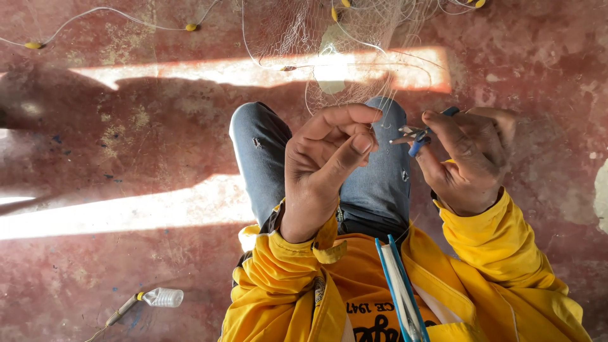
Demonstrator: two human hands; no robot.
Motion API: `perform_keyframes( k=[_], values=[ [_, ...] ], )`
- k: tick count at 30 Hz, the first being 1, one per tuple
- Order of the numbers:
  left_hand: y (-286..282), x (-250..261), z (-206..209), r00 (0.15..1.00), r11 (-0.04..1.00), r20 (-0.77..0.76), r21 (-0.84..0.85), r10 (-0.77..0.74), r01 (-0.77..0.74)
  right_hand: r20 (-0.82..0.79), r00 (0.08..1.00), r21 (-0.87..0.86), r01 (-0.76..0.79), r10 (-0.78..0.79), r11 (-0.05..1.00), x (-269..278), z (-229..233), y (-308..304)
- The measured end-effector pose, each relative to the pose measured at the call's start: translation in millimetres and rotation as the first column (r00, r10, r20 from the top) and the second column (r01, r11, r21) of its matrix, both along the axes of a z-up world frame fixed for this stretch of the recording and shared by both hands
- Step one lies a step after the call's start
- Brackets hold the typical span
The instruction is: Repairing a fine-mesh fishing net using a shuttle and scissors
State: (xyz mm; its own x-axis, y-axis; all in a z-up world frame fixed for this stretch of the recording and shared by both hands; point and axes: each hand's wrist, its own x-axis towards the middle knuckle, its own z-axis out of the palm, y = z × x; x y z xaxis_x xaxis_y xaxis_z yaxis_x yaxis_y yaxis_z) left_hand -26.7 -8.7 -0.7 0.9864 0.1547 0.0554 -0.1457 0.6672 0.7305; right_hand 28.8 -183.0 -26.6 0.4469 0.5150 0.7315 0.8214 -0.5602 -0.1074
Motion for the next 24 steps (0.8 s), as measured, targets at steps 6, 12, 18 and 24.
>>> perform_keyframes(
  k=[6, 12, 18, 24],
  values=[
    [0, -1, 1, 1.000, 1.000, -0.011, -0.003, -0.027, 0.027, -0.070, 0.997, 0.015, 0.008, -0.007, 1.000, -1, -1, -2],
    [3, 9, 0, 0.995, 0.997, 0.058, -0.009, 0.076, -0.076, -0.363, 0.932, 0.028, -0.008, 0.018, 1.000, 0, -9, -12],
    [14, 22, -10, 0.972, 0.957, 0.152, -0.254, 0.180, -0.138, -0.962, 0.265, -0.068, -0.011, -0.063, 0.998, -25, -69, -44],
    [19, 24, -12, 0.967, 0.958, 0.202, -0.268, 0.157, -0.100, -0.784, -0.240, -0.594, 0.021, -0.573, 0.804, -79, -100, -58]
  ],
)
